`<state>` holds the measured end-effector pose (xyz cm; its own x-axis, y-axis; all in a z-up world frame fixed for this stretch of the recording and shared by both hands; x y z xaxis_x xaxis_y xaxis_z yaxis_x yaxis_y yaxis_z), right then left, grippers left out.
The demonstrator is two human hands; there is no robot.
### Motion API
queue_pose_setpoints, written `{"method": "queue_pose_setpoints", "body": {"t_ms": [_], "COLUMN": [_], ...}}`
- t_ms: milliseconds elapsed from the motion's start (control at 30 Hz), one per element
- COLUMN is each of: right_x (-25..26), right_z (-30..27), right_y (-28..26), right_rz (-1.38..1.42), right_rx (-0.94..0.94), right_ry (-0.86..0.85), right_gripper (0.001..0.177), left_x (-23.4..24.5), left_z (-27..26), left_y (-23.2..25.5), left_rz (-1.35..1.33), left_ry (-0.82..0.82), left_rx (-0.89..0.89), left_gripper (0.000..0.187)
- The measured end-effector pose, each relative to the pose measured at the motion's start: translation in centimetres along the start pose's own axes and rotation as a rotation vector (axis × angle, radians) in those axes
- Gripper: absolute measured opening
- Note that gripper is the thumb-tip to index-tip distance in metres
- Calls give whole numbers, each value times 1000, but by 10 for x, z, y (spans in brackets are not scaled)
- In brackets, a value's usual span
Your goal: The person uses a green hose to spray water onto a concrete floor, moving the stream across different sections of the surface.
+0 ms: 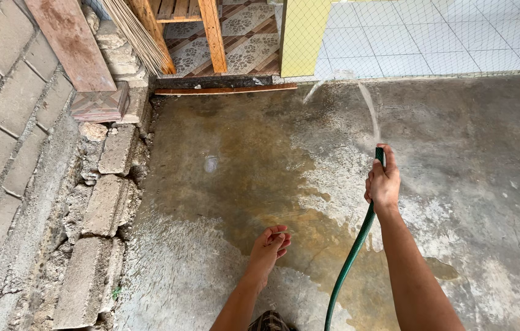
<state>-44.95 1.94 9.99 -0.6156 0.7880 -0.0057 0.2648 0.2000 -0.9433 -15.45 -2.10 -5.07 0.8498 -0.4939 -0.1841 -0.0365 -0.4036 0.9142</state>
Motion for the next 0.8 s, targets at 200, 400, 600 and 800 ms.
{"method": "queue_pose_setpoints", "body": {"t_ms": [200, 400, 600, 800], "right_x": [16, 32, 43, 35], "right_z": [4, 7, 0, -15], "right_y": [6, 29, 63, 84], "right_rz": [-82, -251, -349, -352], "right_rx": [-52, -158, -298, -346], "right_ry": [21, 42, 16, -87], "right_gripper": [33, 38, 45, 44], "left_x": [-10, -20, -28, -26], "left_z": [2, 7, 14, 15], "left_y": [3, -6, -19, -28], "left_rz": [-4, -34, -47, -62], "left_ry": [-1, -26, -35, -8], "left_rx": [-28, -33, -26, -24], "left_gripper": [25, 26, 26, 26]}}
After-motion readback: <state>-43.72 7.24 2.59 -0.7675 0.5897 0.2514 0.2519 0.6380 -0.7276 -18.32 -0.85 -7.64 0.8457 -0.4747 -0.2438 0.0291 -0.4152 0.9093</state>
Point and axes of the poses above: each hand's wrist, its own z-axis towards the middle knuckle, its own x-axis out of the back of the hand, y = z × x, the point moved 9 cm from there along z, towards the middle knuckle, and after that the axes turned 14 degrees about -x, right-handed, at the moved point
